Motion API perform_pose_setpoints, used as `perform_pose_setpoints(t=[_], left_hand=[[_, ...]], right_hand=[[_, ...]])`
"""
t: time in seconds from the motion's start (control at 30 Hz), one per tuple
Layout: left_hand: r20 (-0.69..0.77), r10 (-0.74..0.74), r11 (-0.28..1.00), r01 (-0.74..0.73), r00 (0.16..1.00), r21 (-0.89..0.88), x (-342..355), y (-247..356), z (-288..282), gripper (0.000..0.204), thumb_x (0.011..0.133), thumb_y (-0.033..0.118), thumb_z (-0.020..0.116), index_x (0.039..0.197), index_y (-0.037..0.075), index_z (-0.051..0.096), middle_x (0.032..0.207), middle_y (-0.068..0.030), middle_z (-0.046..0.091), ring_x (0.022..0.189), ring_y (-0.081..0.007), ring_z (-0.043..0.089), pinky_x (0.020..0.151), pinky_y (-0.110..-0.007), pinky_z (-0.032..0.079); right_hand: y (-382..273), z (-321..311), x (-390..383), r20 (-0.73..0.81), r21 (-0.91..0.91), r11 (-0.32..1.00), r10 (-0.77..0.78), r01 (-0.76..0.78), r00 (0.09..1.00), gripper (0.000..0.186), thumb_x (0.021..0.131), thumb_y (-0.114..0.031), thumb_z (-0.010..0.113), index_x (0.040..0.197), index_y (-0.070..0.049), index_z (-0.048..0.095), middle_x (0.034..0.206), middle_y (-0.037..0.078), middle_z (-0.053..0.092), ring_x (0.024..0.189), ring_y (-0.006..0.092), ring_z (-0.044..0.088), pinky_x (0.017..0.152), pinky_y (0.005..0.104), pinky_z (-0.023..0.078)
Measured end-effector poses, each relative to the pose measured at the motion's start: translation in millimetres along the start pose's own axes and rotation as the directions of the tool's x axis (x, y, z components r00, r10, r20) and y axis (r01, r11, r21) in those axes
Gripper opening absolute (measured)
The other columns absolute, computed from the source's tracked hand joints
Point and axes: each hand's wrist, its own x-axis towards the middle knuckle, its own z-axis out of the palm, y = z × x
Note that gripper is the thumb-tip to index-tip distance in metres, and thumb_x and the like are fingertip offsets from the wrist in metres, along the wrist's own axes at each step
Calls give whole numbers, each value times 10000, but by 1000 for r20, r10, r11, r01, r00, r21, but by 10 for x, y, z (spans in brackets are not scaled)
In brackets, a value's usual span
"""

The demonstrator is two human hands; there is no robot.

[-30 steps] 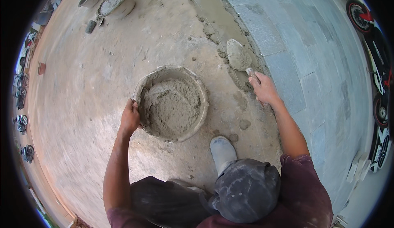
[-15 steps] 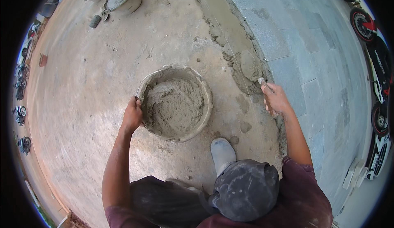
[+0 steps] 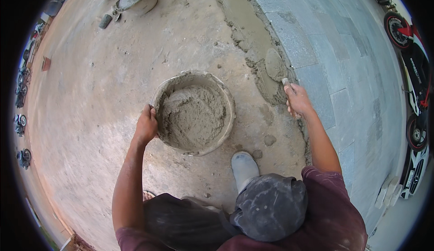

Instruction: The person mixes wet concrete by hand using a hoe, carries buckets of the mixture to a tiled area, and then applies the mortar to the edge of the walkway using a trowel.

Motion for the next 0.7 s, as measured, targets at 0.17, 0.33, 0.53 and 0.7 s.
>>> perform_pose_setpoints(t=[0.17, 0.33, 0.53, 0.7], left_hand=[[47, -91, 993, 95, 995, -70, -92, 119, -43, 270, 1104, 250, 395, 1124, 11, 519, 955, -250, 656, 832, -384, 688, 720, -453, 552], [42, -59, 995, 62, 997, -79, -111, 191, -91, 268, 1104, 249, 390, 1110, 12, 512, 935, -239, 653, 797, -375, 686, 695, -456, 560], [48, -55, 995, 58, 997, -78, 6, 269, 60, 265, 1105, 257, 395, 1103, 19, 511, 934, -238, 656, 783, -357, 691, 664, -455, 566], [27, -67, 994, 69, 997, -81, -162, 80, -91, 258, 1106, 262, 399, 1103, 25, 499, 920, -235, 656, 693, -350, 682, 582, -442, 567]], right_hand=[[4, -8, -622, 24, -76, 996, -36, 38, 999, 299, 1042, -308, 548, 1078, -15, 592, 645, 44, 544, 448, 158, 557, 446, 348, 451], [-412, 325, 17, 85, -158, 972, -163, 174, 983, 345, 1033, -325, 548, 1151, -7, 606, 672, 84, 571, 496, 184, 606, 511, 389, 497], [-300, 141, 363, 77, -314, 938, -127, 145, 989, 348, 1022, -329, 551, 1110, 2, 609, 760, 154, 638, 530, 209, 627, 553, 420, 513], [-125, -304, -633, 154, -312, 949, 6, 43, 988, 327, 1035, -318, 544, 1122, -11, 617, 670, 68, 546, 485, 170, 569, 496, 370, 476]])
